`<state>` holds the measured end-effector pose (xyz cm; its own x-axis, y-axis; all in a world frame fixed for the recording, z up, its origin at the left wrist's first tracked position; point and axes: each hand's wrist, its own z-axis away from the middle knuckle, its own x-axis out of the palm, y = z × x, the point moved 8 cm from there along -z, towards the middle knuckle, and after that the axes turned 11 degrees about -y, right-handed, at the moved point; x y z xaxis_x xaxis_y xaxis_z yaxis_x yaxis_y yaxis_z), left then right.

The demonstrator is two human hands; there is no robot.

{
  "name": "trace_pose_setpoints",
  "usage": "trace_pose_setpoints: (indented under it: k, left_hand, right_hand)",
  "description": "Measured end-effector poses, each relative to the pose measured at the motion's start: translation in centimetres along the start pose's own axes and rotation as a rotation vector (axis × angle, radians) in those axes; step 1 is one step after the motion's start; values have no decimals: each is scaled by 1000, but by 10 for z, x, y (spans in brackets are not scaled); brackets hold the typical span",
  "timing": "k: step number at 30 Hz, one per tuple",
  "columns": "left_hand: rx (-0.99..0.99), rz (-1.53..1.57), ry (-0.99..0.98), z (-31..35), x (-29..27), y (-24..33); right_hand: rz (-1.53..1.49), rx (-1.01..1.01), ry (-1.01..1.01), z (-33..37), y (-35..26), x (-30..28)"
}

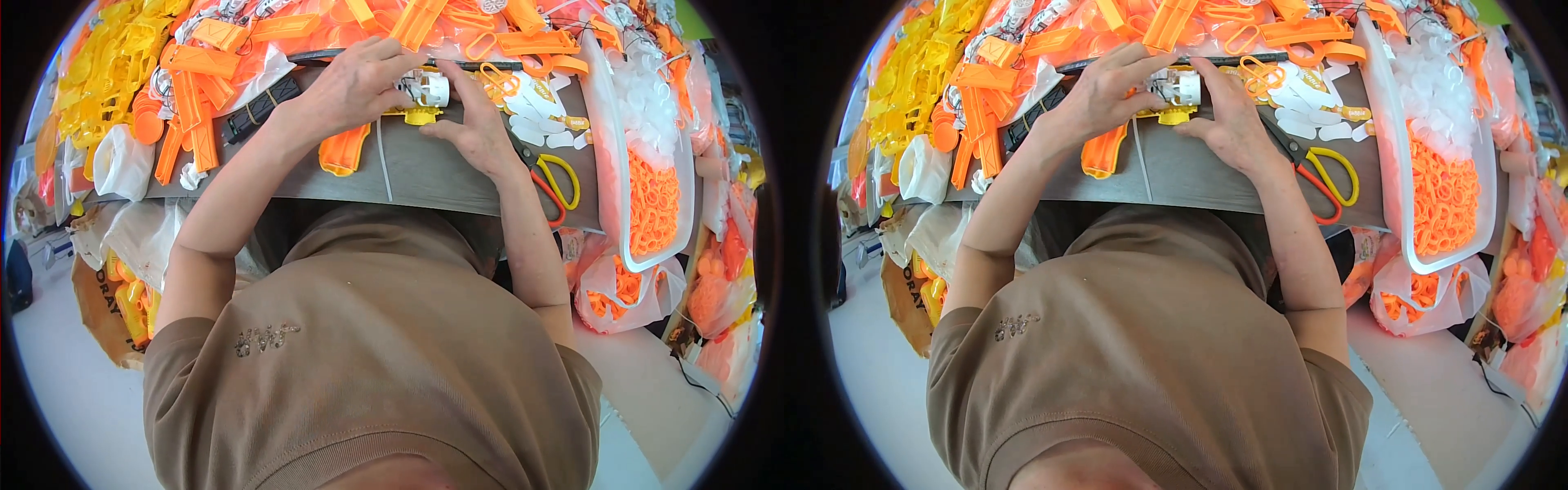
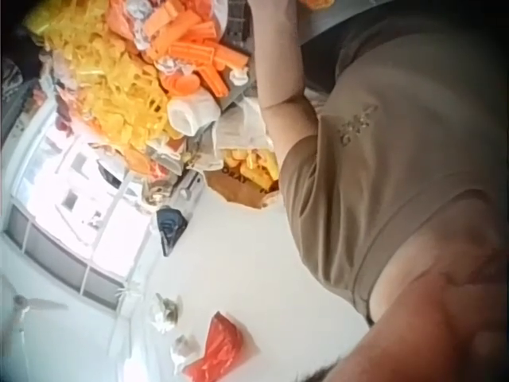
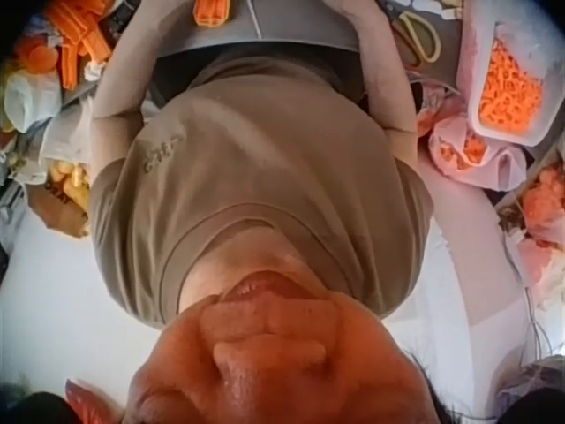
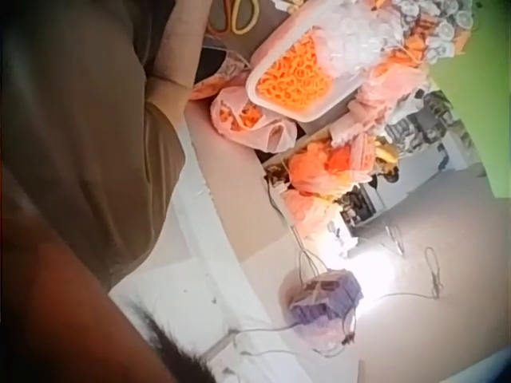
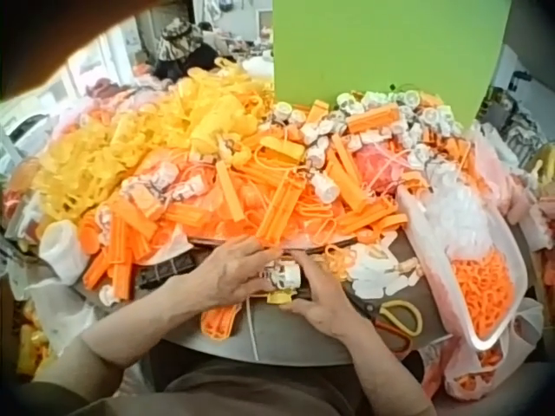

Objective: Assembling a yellow toy gun by putting together various plastic components at a cluttered workbench.

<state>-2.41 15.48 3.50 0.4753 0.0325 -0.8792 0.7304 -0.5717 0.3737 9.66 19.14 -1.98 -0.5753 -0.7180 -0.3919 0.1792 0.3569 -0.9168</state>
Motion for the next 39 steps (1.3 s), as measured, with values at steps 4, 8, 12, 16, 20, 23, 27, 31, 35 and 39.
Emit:
trace_pose_setpoints:
  k: [4,8,12,16,20,23,27,31,35,39]
  left_hand:
    - [-79,80,55,9,-9,-9]
    - [-231,138,234,44,-31,-18]
    - [-116,-71,186,50,-16,5]
    - [-133,-68,130,48,6,11]
    - [-168,-8,147,51,11,5]
    - [-185,43,187,53,11,3]
    - [-181,-35,196,52,12,5]
    - [-192,-60,209,46,12,7]
    - [-192,-50,340,54,5,6]
    - [-107,97,300,69,-14,56]
  right_hand:
    - [249,31,96,6,2,-5]
    - [424,-19,308,34,-32,1]
    - [506,-68,163,48,-52,46]
    - [696,21,144,39,-49,68]
    - [730,33,104,35,-41,70]
    - [346,82,123,42,-48,48]
    - [-145,177,44,56,-53,34]
    - [345,108,-11,67,-45,47]
    - [258,125,-119,80,-43,43]
    - [671,185,374,115,-51,-38]
